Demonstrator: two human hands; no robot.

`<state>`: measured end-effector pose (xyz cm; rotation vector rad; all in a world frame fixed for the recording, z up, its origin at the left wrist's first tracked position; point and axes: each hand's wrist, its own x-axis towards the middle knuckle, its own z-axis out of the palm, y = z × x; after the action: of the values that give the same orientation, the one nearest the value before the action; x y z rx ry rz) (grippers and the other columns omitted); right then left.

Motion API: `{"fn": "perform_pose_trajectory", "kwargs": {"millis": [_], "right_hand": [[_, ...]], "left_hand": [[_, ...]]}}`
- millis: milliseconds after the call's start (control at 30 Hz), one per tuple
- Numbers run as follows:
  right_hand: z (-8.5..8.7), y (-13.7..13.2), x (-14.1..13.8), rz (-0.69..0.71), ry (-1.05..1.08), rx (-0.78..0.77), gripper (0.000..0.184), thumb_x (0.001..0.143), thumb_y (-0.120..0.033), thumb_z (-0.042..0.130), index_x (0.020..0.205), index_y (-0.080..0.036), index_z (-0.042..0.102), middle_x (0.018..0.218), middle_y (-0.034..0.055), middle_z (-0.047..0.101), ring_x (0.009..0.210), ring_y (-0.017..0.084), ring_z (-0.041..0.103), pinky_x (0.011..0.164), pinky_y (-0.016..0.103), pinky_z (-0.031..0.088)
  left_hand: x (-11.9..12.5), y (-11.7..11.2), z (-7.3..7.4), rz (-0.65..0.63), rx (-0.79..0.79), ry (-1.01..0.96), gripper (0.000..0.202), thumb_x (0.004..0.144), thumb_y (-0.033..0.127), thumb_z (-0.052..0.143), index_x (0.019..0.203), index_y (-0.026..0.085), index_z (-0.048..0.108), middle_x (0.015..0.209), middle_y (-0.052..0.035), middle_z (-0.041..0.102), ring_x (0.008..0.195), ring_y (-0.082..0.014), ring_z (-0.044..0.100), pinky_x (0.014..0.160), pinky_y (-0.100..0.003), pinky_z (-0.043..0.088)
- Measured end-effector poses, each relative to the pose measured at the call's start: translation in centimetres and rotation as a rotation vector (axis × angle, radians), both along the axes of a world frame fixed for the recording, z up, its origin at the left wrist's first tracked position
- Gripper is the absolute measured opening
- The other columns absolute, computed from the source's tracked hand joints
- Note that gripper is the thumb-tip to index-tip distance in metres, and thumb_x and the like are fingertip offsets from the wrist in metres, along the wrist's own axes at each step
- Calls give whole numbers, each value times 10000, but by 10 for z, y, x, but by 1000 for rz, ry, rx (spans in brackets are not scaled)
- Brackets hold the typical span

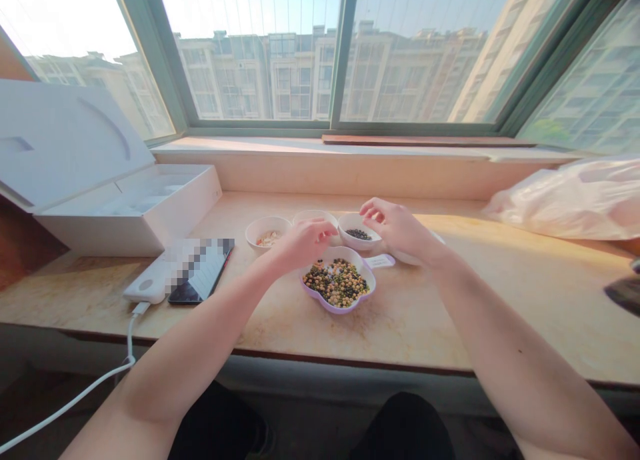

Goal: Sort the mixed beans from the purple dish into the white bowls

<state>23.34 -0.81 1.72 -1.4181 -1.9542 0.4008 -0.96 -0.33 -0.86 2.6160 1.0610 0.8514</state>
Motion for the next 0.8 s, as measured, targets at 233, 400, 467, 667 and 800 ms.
{"fn": "perform_pose_trajectory", "kwargs": {"millis": [233,400,467,667,800], "right_hand": [[7,19,58,-251,-474,1,274,858,-132,544,1048,-202,729,1025,83,768,927,238,693,775,310,487],[2,29,79,-333,-590,-245,254,833,-179,604,1025,-203,769,1088,102,769,900,242,701,722,298,490],[0,32,83,-324,-595,-298,243,787,-172,641,987,-208,774,1067,92,767,881,231,699,706,283,483],[-7,36,83,-235,-622,-426,73,645,-143,668,692,-200,663,711,6,651,647,173,575,585,275,380],[-10,34,83,-177,-604,-492,108,626,-127,596,581,-203,533,574,-33,500,546,134,441,538,284,299]], "left_hand": [[5,-19,4,-308,-163,379,204,934,309,703,1098,204,763,1167,-57,746,1038,-215,707,905,-302,525],[9,-23,6,-345,-193,437,300,879,353,782,1133,197,754,1213,-70,719,1145,-239,670,987,-315,507],[11,-23,8,-349,-195,457,217,897,288,751,1091,192,764,1161,-65,729,1116,-229,673,981,-314,507],[11,-21,10,-355,-218,492,170,916,160,663,1032,187,785,1101,-51,763,1052,-209,686,916,-296,513],[11,-20,5,-356,-235,436,267,886,72,610,1025,205,795,1091,-26,790,1017,-190,704,875,-276,517]]}}
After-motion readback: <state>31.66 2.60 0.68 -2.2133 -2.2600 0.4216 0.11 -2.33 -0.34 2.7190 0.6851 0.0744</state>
